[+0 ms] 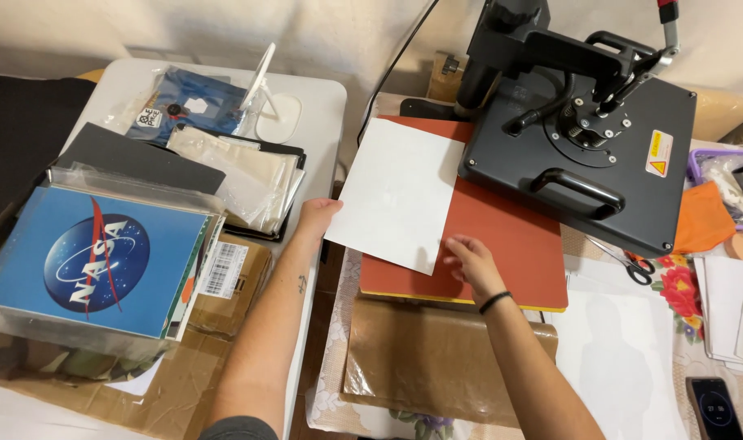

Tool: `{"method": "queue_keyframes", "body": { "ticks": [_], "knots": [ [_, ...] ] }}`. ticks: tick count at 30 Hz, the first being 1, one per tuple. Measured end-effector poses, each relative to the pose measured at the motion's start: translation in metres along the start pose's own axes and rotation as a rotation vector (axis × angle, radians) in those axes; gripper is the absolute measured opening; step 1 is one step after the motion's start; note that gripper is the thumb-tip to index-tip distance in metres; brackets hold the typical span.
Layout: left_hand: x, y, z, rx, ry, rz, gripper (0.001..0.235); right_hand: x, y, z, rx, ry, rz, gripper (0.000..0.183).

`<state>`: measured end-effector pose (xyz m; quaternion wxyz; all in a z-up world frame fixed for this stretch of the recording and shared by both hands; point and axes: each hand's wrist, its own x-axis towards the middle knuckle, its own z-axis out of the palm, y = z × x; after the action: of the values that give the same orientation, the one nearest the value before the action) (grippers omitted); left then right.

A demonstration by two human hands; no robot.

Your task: The person operates a heat press machine to press a white sheet onto a red board. They place the materials under the press, lower the handle to apply heat, and then lift the handle to remove the finished item. The person also handles a metal cup and brown paper during the process.

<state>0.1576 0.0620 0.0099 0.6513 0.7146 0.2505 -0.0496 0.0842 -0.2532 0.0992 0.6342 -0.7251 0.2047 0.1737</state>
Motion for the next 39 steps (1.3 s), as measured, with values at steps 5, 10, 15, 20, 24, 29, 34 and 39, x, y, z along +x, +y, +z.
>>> {"method": "queue_keyframes", "body": {
  "ticks": [5, 10, 15, 20, 24, 29, 34, 39],
  "knots": [
    [-0.063, 0.042, -0.017, -0.130, 0.005, 0.033, 0.040, -0.045, 0.032, -0.015, -0.055, -0.073, 0.071, 0.048],
    [-0.172, 0.096, -0.040, -0.159, 0.040, 0.002, 0.020, -0.072, 0.083, -0.028, 0.017, -0.248, 0.133, 0.031],
    [-0.285, 0.037, -0.070, -0.062, 0.240, 0.252, 0.011, -0.102, 0.120, -0.017, -0.050, -0.484, 0.099, 0.035],
    [-0.455, -0.042, -0.085, -0.248, 0.507, 0.154, 0.016, -0.148, 0.149, 0.001, -0.009, -0.973, 0.114, 0.045],
    [-0.572, -0.138, -0.080, -0.418, 0.719, 0.007, 0.019, -0.172, 0.191, 0.017, -0.208, -1.123, 0.169, 0.036],
    [-0.674, -0.251, -0.071, -0.500, 0.943, -0.123, 0.018, -0.192, 0.273, 0.068, -0.322, -1.227, 0.125, 0.017],
    [-0.706, -0.281, -0.096, -0.650, 1.173, -0.523, 0.020, -0.261, 0.254, 0.173, -0.951, -1.241, 0.073, 0.056],
    [-0.692, -0.378, -0.150, -0.551, 1.213, -0.563, 0.031, -0.252, 0.323, 0.295, -0.805, -1.294, -0.049, 0.032]
  ]
}}
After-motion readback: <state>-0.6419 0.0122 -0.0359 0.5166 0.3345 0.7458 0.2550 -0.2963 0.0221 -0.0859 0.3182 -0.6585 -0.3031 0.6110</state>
